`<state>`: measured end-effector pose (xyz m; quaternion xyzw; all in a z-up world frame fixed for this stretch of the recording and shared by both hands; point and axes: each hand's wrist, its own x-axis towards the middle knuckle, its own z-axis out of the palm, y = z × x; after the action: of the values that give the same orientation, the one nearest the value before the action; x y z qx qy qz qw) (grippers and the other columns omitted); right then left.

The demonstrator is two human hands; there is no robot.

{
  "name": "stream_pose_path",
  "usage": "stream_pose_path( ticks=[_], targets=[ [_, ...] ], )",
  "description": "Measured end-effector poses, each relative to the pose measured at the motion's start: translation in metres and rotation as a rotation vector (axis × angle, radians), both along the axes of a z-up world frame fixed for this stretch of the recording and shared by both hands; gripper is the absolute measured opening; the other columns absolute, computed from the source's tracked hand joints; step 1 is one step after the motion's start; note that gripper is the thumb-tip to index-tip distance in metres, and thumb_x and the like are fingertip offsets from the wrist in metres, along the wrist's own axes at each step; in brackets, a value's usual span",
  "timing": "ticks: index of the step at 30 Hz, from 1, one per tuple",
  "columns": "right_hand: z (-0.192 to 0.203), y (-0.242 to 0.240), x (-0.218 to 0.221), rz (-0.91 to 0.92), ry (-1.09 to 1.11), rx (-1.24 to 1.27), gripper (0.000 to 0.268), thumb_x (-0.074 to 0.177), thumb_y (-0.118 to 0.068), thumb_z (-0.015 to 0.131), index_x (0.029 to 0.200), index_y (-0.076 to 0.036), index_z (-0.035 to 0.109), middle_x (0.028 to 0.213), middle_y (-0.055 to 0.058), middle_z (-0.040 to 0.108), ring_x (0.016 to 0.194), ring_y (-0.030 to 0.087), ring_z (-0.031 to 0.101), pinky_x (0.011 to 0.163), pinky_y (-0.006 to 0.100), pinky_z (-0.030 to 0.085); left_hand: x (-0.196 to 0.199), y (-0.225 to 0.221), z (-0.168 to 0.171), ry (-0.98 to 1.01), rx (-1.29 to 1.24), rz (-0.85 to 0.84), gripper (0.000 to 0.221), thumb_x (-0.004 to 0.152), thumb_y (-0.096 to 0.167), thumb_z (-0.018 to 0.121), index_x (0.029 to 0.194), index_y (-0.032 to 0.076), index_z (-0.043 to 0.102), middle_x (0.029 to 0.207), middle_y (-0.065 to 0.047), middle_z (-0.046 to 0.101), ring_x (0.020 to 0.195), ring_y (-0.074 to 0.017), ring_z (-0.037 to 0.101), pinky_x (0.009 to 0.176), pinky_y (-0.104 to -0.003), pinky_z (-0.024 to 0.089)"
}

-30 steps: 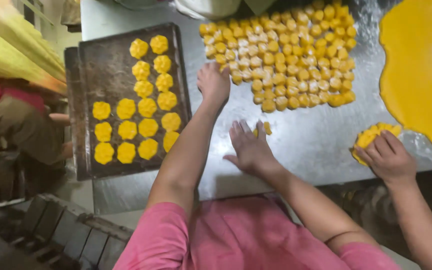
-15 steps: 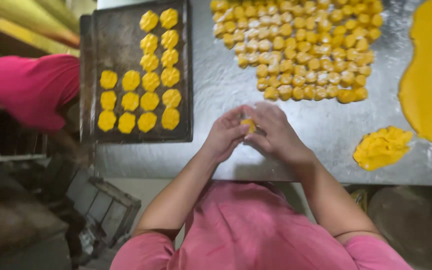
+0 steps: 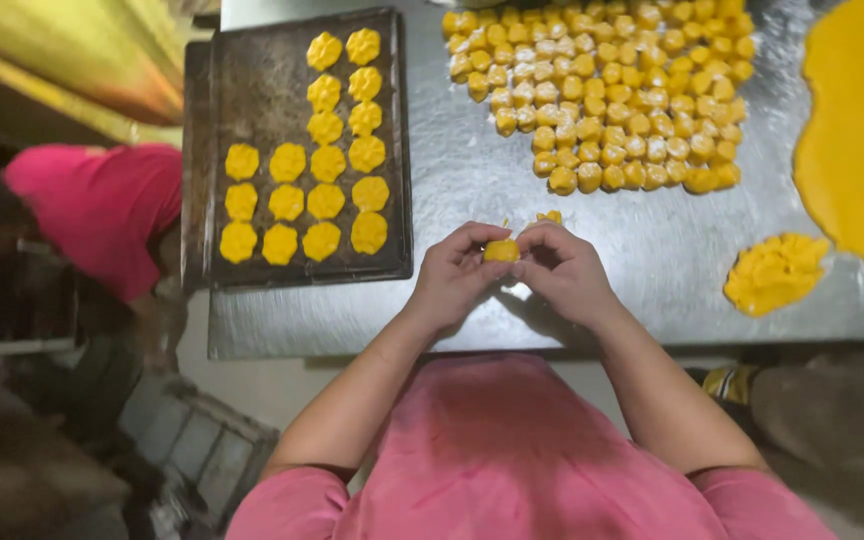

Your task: Shaping small pieces of yellow dough into flower-shaped cookies on a baking tray

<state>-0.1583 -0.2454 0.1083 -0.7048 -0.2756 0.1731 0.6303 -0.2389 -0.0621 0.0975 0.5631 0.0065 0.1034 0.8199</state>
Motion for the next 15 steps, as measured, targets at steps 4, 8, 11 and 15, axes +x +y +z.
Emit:
stream_pose_path(
  ticks=[4, 8, 11, 15],
  targets=[
    [0.018, 0.018, -0.035, -0.136, 0.052, 0.002, 0.015, 0.095, -0.008, 0.071, 0.109, -0.003, 0.072, 0.093, 0.008, 0.068, 0.091, 0.018, 0.065, 0.088, 0.036, 0.053, -0.012, 0.022, 0.027, -0.098, 0.13, -0.115, 0.045, 0.091, 0.0, 0.078, 0.134, -0.004, 0.064, 0.11, -0.011, 0.056, 0.104, -0.0155, 0.062, 0.094, -0.03, 0.057],
    [0.036, 0.041, -0.071, -0.175, 0.129, 0.032, 0.027, 0.099, -0.006, 0.065, 0.125, 0.0, 0.067, 0.101, 0.011, 0.07, 0.097, 0.018, 0.065, 0.094, 0.041, 0.054, -0.023, 0.045, 0.019, -0.142, 0.037, -0.107, 0.038, 0.09, -0.004, 0.076, 0.127, -0.007, 0.063, 0.114, -0.012, 0.052, 0.105, -0.0169, 0.059, 0.095, -0.031, 0.056],
    [0.032, 0.056, -0.088, -0.232, -0.01, 0.026, 0.018, 0.092, -0.004, 0.075, 0.109, -0.001, 0.071, 0.093, 0.008, 0.065, 0.091, 0.017, 0.062, 0.088, 0.037, 0.053, -0.037, 0.057, 0.011, -0.138, -0.073, -0.205, 0.038, 0.091, -0.006, 0.072, 0.125, -0.006, 0.056, 0.113, -0.011, 0.053, 0.102, -0.016, 0.063, 0.092, -0.029, 0.056],
    [0.037, 0.064, -0.107, -0.298, -0.068, 0.006, 0.006, 0.093, -0.003, 0.075, 0.098, -0.001, 0.071, 0.088, 0.009, 0.065, 0.086, 0.017, 0.064, 0.083, 0.034, 0.053, -0.051, 0.07, 0.013, -0.109, -0.132, -0.308, 0.037, 0.093, -0.002, 0.072, 0.125, -0.005, 0.054, 0.111, -0.01, 0.055, 0.103, -0.0145, 0.062, 0.09, -0.028, 0.055]
  ],
)
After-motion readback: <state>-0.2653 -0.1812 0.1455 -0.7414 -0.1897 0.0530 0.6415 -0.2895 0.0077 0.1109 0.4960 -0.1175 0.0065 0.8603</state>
